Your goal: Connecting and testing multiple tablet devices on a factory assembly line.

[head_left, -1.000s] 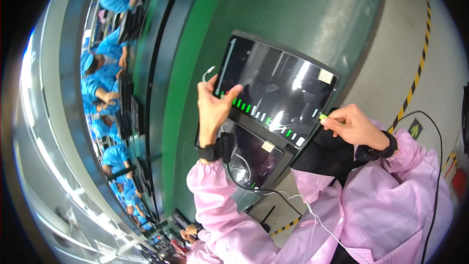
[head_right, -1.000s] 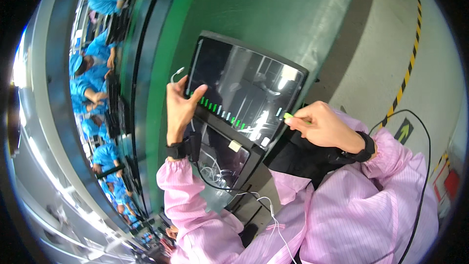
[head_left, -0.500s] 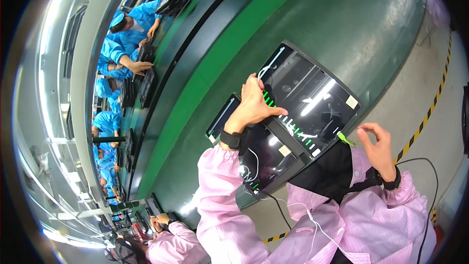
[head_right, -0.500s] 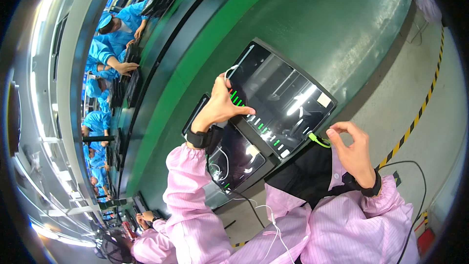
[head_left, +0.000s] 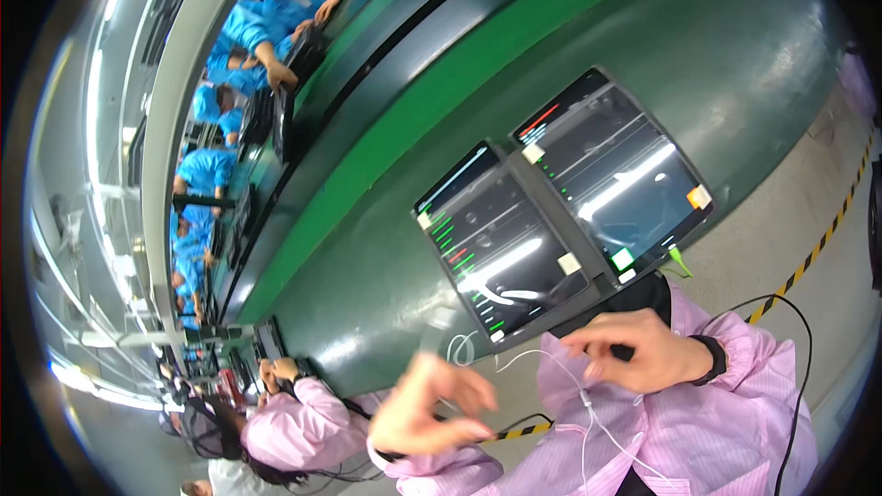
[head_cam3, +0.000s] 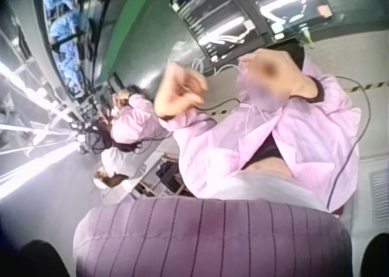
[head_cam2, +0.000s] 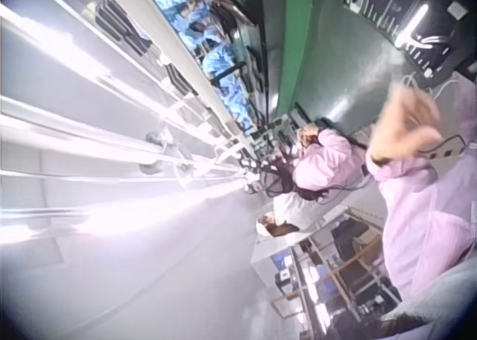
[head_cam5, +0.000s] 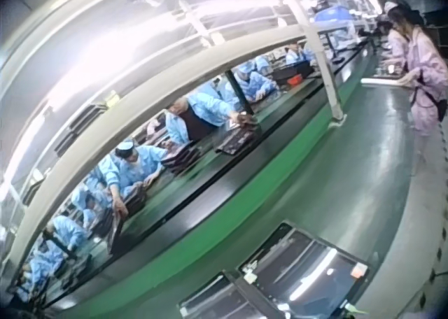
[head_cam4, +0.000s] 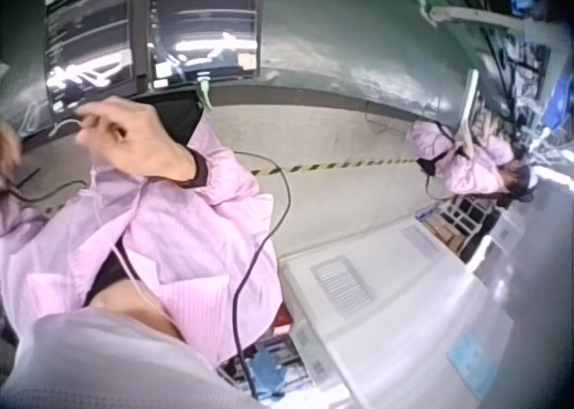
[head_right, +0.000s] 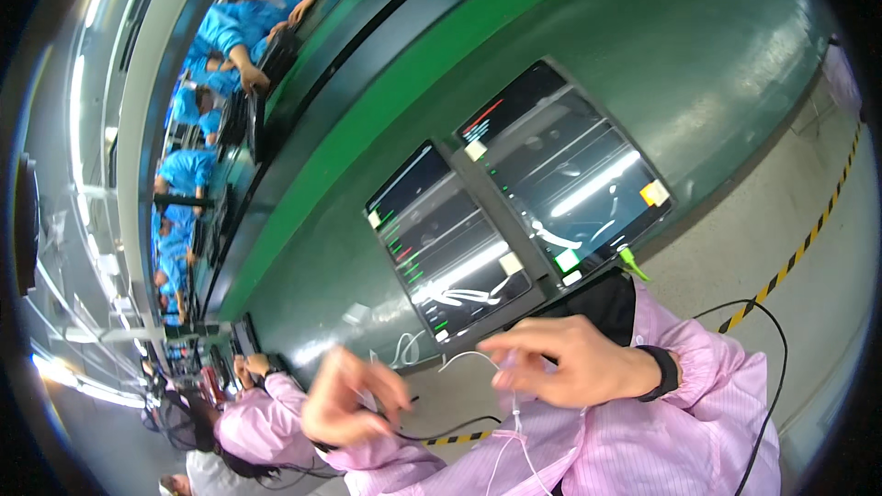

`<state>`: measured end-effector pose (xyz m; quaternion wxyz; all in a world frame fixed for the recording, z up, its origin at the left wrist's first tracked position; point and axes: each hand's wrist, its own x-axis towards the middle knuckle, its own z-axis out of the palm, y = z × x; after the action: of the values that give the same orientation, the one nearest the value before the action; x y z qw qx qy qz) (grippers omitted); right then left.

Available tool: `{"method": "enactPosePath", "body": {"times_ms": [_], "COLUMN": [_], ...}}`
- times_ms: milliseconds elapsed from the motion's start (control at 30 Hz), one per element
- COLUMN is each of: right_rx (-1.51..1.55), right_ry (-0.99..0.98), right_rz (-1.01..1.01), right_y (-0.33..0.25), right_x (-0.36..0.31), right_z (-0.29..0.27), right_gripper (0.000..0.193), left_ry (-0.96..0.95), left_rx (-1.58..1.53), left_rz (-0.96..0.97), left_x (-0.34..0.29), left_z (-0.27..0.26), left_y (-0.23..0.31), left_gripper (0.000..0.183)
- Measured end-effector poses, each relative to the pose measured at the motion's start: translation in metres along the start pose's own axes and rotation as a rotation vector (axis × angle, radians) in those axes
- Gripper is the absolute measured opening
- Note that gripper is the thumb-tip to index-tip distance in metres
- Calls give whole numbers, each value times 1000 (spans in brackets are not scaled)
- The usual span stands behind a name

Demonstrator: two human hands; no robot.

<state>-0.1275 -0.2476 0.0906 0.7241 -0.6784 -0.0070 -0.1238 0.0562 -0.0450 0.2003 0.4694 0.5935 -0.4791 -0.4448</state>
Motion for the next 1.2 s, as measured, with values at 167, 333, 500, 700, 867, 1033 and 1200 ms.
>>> {"method": "enactPosePath", "body": {"times_ms": [167,333,500,700,867,1033,1200], "right_rx": [154,230,406,185,11,-95,-105], "right_ry": [-243,-153,2,152,111,-39,-119], "right_rz": [112,254,539,500,515,521,559], "right_y": [-6,4,5,7,26,52,68], "right_x": [14,10,1,-6,-9,-3,6], "right_z": [33,36,24,8,20,46,55], "right_gripper": [25,19,29,34,32,30,35], "left_ry": [-39,-50,255,504,493,813,710], "left_rx": [185,-238,247,883,1003,854,583], "left_rz": [-271,-304,-216,1,48,9,-244], "left_x": [-20,-16,-22,-2,27,72,107], "left_z": [91,123,92,18,-14,-104,-138], "left_y": [-34,-60,-68,-130,-159,-165,-159], "left_gripper": [65,77,44,20,21,33,49]}}
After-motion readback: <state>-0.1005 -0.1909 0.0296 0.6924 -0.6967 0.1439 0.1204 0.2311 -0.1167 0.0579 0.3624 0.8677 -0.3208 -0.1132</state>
